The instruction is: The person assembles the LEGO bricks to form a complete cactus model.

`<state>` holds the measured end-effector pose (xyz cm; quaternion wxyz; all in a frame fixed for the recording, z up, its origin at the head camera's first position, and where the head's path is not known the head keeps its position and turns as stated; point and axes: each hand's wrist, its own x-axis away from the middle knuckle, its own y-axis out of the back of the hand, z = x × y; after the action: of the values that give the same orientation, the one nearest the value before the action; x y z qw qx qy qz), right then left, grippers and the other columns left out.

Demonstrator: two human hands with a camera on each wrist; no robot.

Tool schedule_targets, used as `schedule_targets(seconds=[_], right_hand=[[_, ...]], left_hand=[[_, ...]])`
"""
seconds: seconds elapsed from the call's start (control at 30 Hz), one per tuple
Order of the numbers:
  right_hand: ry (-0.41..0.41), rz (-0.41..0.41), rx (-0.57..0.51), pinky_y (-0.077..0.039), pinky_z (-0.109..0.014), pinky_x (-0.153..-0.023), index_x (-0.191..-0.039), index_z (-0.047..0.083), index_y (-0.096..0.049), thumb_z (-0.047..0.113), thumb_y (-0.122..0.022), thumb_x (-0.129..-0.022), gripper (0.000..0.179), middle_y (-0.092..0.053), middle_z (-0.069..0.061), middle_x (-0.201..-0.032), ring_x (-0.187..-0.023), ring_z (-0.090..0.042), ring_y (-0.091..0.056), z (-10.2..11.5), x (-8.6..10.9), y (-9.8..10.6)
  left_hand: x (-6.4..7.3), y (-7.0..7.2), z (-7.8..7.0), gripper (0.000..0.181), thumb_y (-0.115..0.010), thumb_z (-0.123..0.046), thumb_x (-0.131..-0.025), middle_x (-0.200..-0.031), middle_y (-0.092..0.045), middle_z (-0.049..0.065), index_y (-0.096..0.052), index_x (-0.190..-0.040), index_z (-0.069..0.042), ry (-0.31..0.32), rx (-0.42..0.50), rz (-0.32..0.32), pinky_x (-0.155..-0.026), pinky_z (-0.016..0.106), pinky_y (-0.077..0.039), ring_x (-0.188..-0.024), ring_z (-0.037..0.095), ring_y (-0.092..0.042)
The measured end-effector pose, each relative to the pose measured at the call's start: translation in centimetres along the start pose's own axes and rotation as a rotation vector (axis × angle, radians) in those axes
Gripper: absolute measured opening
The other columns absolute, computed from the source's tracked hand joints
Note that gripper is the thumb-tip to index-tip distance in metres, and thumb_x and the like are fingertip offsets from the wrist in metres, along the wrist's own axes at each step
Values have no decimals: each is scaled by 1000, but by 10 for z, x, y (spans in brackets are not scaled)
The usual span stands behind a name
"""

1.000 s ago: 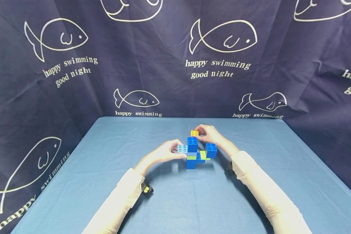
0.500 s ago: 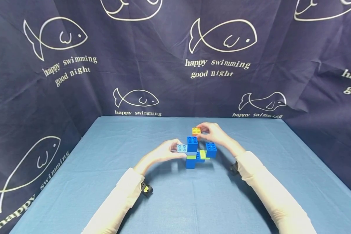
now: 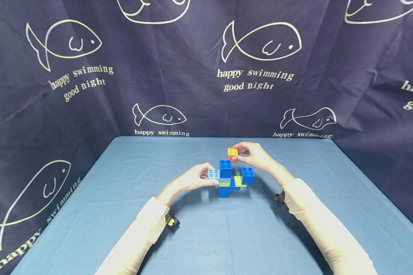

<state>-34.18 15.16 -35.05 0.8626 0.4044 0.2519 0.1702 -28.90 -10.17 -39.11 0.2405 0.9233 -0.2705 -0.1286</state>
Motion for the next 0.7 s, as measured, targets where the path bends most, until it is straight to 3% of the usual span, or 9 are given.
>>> schedule_targets(seconds=[0.43,0.7], right_hand=[[-7,-8,-6,-50,-43,-92,-117,5,-62,26,-72,-82,41,-68,-10,-107,-99,-26,-65,19,6,10],[49,-19,-6,-50,-43,-91,-117,5,-62,25,-73,-82,41,-68,-10,-105,-98,-26,-66,25,10,13]], left_hand=[[-1,1,0,30,-73,-20,-82,-93,-68,5,-57,-104,-6,4,-16,-4,-82,25,-52,-87,9,-64],[0,1,1,30,-73,-21,-82,-92,-69,5,-57,-103,-6,-1,-14,-2,-81,26,-51,-86,9,-64]])
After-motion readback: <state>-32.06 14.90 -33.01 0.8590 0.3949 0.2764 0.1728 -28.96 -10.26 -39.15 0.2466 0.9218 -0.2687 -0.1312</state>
